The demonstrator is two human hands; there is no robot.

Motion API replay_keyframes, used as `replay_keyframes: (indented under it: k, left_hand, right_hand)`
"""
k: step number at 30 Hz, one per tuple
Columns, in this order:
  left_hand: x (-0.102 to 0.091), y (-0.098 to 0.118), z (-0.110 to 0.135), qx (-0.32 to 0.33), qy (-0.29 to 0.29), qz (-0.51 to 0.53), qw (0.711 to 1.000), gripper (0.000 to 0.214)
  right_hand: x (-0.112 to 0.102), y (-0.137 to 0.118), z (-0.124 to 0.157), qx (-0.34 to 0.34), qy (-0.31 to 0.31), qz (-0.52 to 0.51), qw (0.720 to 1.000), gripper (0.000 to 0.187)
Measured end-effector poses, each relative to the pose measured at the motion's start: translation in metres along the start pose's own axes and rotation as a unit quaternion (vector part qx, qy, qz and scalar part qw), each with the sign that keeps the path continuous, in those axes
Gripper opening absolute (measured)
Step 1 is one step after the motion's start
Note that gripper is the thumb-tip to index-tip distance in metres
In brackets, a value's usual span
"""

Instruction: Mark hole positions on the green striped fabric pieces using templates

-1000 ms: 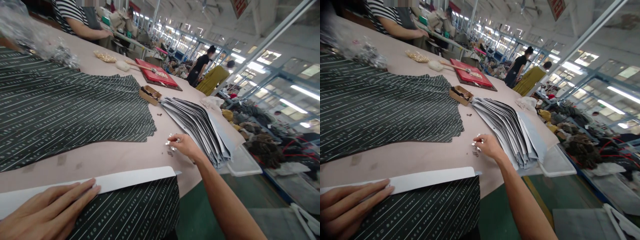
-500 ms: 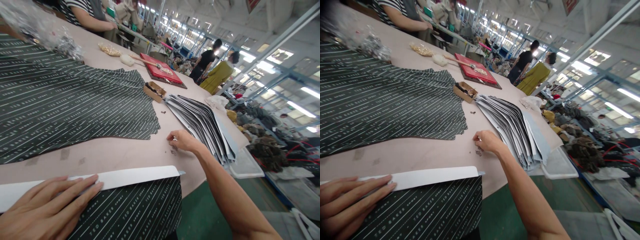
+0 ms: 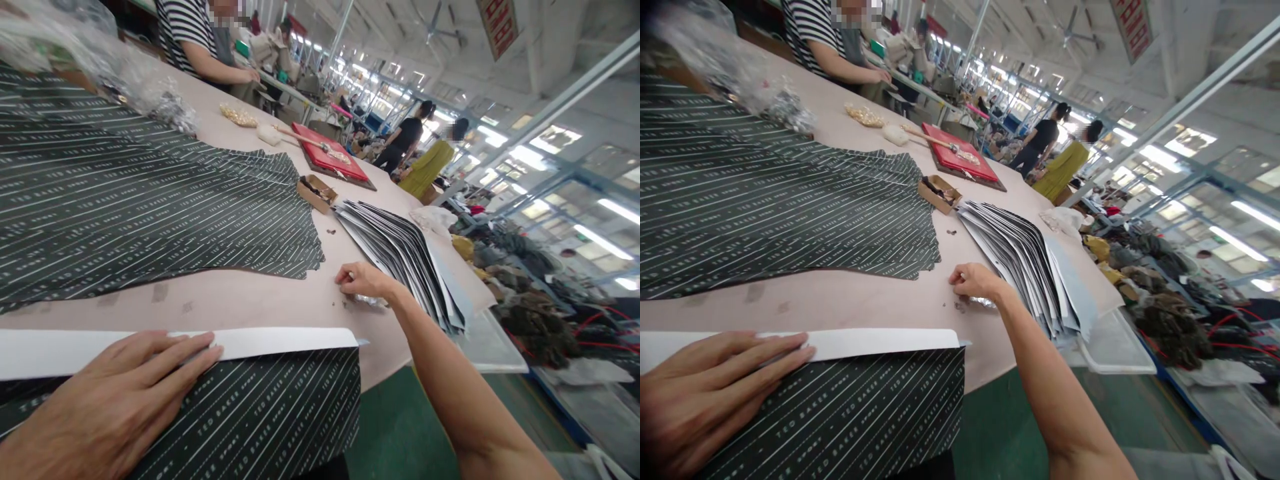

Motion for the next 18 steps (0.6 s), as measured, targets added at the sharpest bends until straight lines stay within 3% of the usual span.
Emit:
replay_keyframes:
  k: [2, 7, 13, 18]
  left_hand:
    - [-0.002, 0.003, -0.002, 0.006, 0.02, 0.001, 1.0, 0.073]
    - [-0.014, 0.017, -0.009, 0.041, -0.004, -0.034, 0.999, 0.042]
    - [-0.02, 0.023, -0.013, 0.011, -0.025, -0.031, 0.999, 0.037]
    - [-0.019, 0.022, -0.011, -0.023, -0.019, 0.011, 1.0, 0.031]
  right_hand:
    - [0.001, 0.001, 0.0, 0.014, 0.001, -0.007, 1.0, 0.032]
    - [0.002, -0.003, 0.004, 0.057, 0.003, -0.016, 0.998, 0.024]
    - [0.007, -0.005, 0.006, 0.075, -0.021, -0.025, 0.997, 0.011]
    - [0.003, -0.017, 0.011, 0.085, 0.0, -0.029, 0.996, 0.01]
Point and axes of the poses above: each hand's wrist, its own z-axis away from the middle knuckle, its own x-axis out of the palm, y = z × x, the point moved 5 cm from there along -z, towards the middle knuckle, and after that the axes turned 2 degrees about z, right-handed, at the moved point
